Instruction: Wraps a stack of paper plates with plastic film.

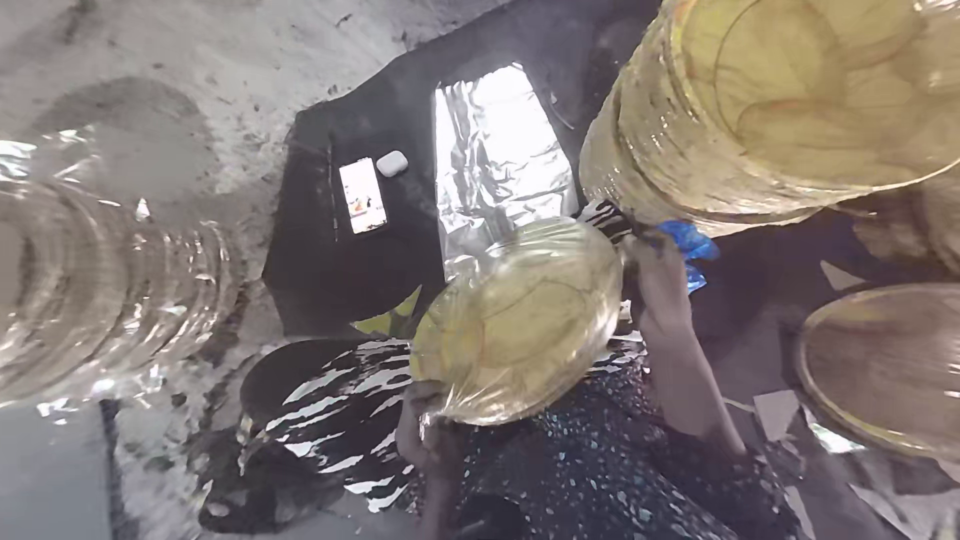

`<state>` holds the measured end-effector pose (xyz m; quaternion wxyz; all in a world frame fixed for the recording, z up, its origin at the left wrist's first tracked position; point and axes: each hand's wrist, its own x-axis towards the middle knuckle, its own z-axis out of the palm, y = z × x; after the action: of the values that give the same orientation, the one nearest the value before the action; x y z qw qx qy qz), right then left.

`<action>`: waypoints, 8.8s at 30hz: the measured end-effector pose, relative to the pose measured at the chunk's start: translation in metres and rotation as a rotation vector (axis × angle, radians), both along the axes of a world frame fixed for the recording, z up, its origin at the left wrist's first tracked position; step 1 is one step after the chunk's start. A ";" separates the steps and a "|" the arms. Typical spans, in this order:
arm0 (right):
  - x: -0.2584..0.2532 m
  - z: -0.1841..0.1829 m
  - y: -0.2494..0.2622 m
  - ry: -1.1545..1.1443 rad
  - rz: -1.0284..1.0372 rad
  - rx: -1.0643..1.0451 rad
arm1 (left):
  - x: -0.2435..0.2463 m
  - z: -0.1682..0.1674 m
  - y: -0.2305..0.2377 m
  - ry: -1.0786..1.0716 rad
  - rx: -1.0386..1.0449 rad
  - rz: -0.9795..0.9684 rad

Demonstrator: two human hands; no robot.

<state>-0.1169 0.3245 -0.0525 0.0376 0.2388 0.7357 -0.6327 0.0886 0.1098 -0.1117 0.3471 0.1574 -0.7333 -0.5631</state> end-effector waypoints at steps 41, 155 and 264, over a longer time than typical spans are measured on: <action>0.002 -0.007 0.039 -0.054 0.668 0.198 | 0.010 -0.021 -0.006 -0.066 -0.168 -0.192; 0.041 -0.026 0.026 -0.084 0.688 0.043 | -0.026 -0.057 -0.035 0.050 -0.135 0.258; 0.094 -0.026 -0.146 0.573 1.459 0.423 | -0.025 -0.027 -0.006 -0.427 0.120 0.589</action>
<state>-0.0234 0.1782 -0.0780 0.2050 -0.4703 0.7911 -0.3331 0.0636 0.1034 -0.1389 0.3235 0.4956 -0.6783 -0.4354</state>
